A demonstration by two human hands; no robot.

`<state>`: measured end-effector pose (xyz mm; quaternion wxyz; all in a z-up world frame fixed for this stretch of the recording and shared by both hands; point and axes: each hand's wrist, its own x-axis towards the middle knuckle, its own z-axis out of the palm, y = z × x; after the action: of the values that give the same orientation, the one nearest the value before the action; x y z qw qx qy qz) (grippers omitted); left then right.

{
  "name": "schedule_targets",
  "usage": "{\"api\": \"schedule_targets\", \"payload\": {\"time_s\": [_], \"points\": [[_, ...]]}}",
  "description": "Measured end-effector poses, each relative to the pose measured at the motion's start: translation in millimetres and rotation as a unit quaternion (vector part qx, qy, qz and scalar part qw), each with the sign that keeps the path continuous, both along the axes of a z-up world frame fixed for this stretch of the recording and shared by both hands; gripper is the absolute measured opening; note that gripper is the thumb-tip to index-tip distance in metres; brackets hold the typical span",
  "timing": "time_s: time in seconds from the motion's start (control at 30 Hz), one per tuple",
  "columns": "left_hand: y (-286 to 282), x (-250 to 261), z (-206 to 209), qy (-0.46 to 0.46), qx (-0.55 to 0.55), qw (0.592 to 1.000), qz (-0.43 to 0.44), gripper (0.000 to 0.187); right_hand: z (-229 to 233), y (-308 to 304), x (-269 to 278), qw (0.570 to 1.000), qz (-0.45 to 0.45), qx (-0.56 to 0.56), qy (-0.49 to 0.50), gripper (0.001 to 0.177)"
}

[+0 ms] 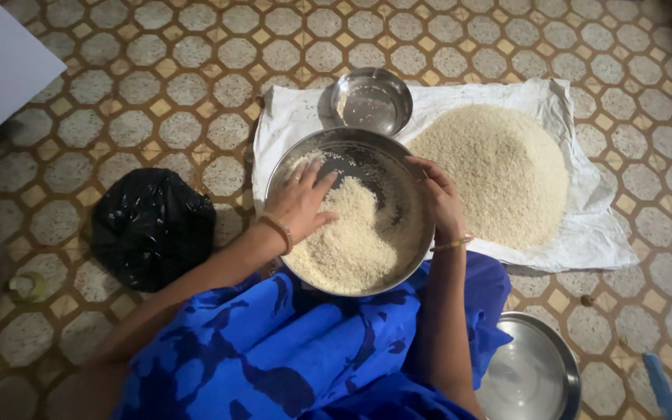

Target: The person sits on the floor and sifts rice in a metal bowl, picking out small dark particles by hand and discarding them into a black plastic bag. The person repeatedly shakes the bowl to redistribute the rice and continues removing impurities throughout the clip.

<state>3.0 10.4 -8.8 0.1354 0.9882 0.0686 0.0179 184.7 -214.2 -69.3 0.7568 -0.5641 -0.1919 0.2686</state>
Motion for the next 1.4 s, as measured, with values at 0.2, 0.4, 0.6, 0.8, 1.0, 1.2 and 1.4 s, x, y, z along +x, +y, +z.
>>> {"api": "schedule_targets", "payload": {"time_s": [0.2, 0.4, 0.6, 0.8, 1.0, 1.2, 1.4], "points": [[8, -2, -18, -0.002, -0.035, 0.999, -0.016, 0.061, 2, 1, 2, 0.999, 0.001, -0.029, -0.018, 0.041], [15, -5, -27, -0.034, -0.069, 0.997, -0.027, 0.032, -1, 2, 3, 0.998, -0.004, -0.039, -0.039, 0.041], [18, -3, -32, -0.053, -0.080, 0.994, -0.052, 0.019, -2, 0, 3, 0.995, -0.003, -0.031, -0.094, 0.043], [21, -5, -27, -0.018, -0.072, 0.996, -0.041, 0.014, 0, 2, -1, 0.999, 0.002, -0.022, -0.043, 0.040], [23, -4, -28, -0.087, -0.124, 0.988, 0.013, 0.014, 2, 3, -4, 0.999, -0.003, -0.016, -0.036, 0.039], [22, -8, -24, -0.207, -0.159, 0.965, 0.025, 0.012, 4, 4, -3, 0.999, -0.006, -0.024, -0.043, 0.039], [20, -10, -21, -0.193, -0.167, 0.965, 0.052, 0.011, 3, 3, -5, 0.998, -0.009, -0.036, -0.049, 0.039]]}}
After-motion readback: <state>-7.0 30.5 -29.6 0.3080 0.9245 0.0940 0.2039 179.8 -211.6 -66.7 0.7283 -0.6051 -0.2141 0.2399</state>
